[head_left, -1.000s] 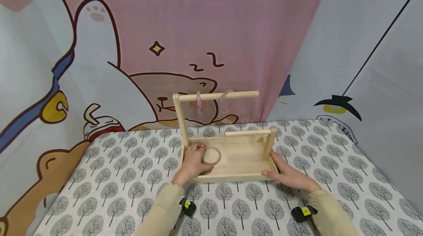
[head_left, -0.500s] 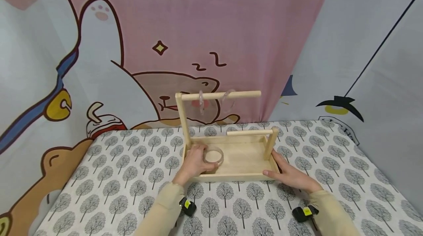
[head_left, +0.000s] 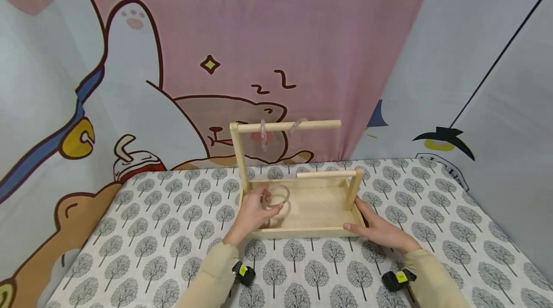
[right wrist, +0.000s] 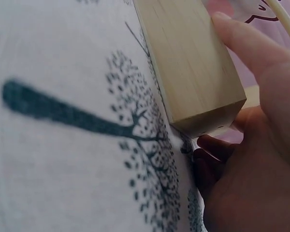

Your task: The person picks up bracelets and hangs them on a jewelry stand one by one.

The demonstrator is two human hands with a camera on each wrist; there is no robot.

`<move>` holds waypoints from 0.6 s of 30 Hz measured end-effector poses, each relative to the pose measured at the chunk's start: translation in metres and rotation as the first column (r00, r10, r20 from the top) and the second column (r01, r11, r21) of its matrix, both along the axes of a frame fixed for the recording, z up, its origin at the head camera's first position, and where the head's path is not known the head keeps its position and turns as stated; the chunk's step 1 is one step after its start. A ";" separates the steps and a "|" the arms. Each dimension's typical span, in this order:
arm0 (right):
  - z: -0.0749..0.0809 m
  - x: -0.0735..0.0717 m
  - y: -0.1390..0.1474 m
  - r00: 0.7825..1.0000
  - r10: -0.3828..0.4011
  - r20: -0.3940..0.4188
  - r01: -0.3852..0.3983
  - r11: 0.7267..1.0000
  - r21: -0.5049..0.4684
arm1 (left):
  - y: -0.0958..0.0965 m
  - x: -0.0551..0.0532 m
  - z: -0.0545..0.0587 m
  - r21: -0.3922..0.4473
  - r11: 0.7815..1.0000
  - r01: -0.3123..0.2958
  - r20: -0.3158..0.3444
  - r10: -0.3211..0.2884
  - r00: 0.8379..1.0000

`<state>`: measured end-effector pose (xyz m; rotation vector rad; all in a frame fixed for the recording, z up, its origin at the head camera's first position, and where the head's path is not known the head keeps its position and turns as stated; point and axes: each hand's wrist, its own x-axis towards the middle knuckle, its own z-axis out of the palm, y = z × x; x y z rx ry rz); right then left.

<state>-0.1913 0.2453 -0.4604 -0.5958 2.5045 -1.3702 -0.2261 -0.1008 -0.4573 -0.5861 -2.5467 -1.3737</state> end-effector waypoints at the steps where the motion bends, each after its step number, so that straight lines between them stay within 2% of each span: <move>1: 0.000 0.000 0.000 1.000 -0.003 -0.001 0.003 1.000 0.001 | 0.000 0.000 0.000 0.003 1.000 0.000 0.002 0.000 1.000; 7: 0.000 0.001 0.000 1.000 -0.011 -0.011 0.011 1.000 0.008 | 0.000 0.003 0.000 0.029 1.000 -0.011 0.026 0.011 1.000; 14: -0.001 0.000 -0.001 1.000 -0.011 0.000 0.011 1.000 -0.007 | 0.000 0.005 0.003 0.111 0.994 0.020 0.052 -0.025 0.998; 18: -0.002 0.000 0.000 1.000 -0.014 -0.001 0.014 1.000 -0.003 | 0.002 0.005 0.007 0.110 0.994 0.018 0.063 -0.025 0.998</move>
